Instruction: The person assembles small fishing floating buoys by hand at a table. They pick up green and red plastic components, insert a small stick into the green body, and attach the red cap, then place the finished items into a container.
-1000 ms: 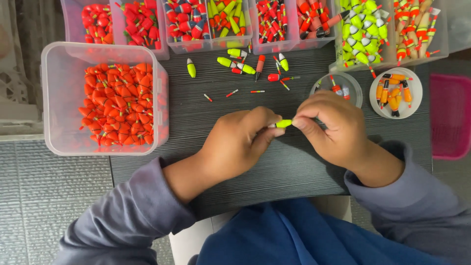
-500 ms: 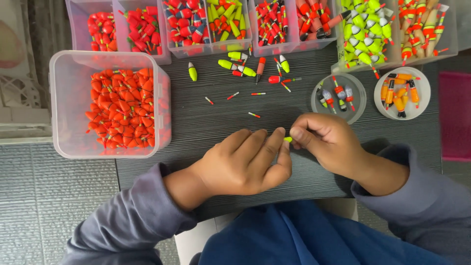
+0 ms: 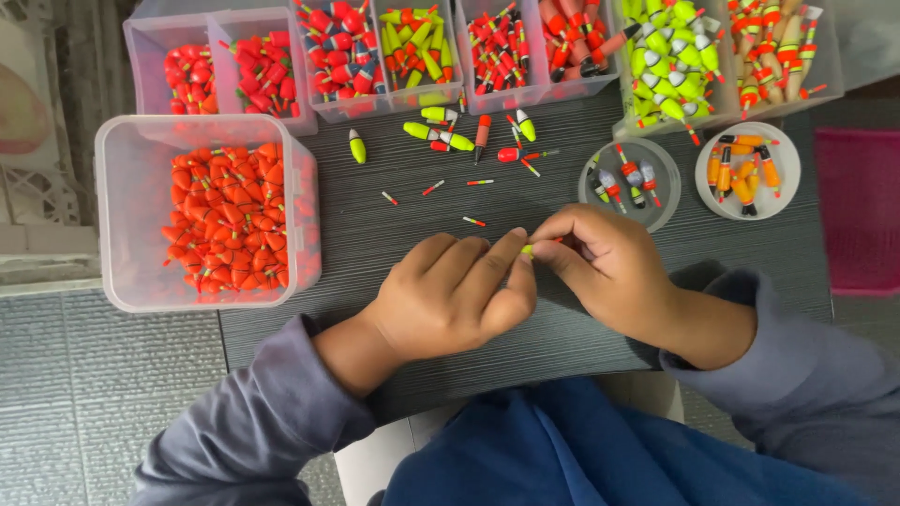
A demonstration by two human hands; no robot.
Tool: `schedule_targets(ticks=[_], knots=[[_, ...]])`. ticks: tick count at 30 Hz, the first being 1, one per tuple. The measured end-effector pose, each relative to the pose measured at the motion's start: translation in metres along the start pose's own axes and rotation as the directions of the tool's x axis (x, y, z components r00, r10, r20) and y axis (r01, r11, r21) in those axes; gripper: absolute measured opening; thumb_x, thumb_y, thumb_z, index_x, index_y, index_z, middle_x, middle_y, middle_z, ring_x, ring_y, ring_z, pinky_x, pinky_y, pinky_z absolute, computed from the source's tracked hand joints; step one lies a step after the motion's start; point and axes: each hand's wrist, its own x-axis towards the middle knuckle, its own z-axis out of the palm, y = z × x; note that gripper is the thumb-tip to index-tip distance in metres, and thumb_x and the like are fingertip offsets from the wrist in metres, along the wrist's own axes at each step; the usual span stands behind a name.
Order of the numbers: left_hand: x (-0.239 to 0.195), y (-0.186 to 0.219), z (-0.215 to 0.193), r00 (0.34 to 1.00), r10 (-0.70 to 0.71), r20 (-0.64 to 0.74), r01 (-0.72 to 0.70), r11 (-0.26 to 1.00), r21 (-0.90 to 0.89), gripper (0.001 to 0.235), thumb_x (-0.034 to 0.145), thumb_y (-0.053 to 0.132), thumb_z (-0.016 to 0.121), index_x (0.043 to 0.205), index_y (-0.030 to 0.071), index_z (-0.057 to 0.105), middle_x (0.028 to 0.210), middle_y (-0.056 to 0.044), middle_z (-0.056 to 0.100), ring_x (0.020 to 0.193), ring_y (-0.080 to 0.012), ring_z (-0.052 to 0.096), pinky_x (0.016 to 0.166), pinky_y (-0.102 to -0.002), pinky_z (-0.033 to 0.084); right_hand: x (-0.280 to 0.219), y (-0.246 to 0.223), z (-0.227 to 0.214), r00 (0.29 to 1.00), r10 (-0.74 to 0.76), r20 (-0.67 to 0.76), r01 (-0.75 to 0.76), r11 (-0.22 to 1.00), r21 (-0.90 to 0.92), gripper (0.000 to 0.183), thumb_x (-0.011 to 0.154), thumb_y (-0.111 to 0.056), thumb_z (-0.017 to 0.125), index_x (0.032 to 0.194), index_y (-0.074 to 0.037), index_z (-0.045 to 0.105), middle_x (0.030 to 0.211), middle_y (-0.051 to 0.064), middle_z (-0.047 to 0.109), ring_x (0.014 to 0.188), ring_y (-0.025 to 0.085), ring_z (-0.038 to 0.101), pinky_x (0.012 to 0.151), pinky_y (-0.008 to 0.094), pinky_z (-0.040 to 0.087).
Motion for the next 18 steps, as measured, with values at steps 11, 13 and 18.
schedule_targets(ticks=[11, 13, 18], knots=[[-0.013, -0.008, 0.010, 0.928, -0.227, 0.295, 0.197, 0.972, 0.128, 0.033, 0.107, 0.039, 0.062, 0.130, 0.016, 0.057, 0.129, -0.007, 0.068, 0.102, -0.0205, 0.070, 0.070, -0.031, 0.058, 0.027, 0.048, -0.114, 0.892, -0.301, -0.337, -0.010, 0.733, -0.681, 0.005, 0.110, 0.009, 0.086, 0.112, 0.008, 0.081, 0.098, 0.016, 0.077, 0.085, 0.020, 0.069, 0.076, 0.032, 0.053], [-0.012, -0.007, 0.013, 0.932, -0.230, 0.282, 0.200, 0.971, 0.130, 0.024, 0.103, 0.029, 0.064, 0.122, 0.016, 0.059, 0.123, -0.005, 0.069, 0.099, -0.0204, 0.069, 0.067, -0.032, 0.056, 0.029, 0.053, -0.117, 0.891, -0.302, -0.340, -0.001, 0.746, -0.666, 0.005, 0.111, 0.010, 0.085, 0.113, 0.010, 0.080, 0.100, 0.016, 0.077, 0.086, 0.020, 0.069, 0.077, 0.031, 0.054], [-0.019, -0.002, 0.016, 0.937, -0.214, 0.277, 0.201, 0.977, 0.075, 0.020, 0.091, 0.009, 0.065, 0.110, 0.016, 0.062, 0.117, -0.004, 0.070, 0.098, -0.0248, 0.068, 0.066, -0.035, 0.055, 0.030, 0.079, -0.134, 0.879, -0.415, -0.232, 0.000, 0.488, -0.873, 0.013, 0.108, 0.000, 0.098, 0.111, -0.001, 0.085, 0.096, 0.009, 0.078, 0.076, 0.020, 0.066, 0.077, 0.035, 0.053]])
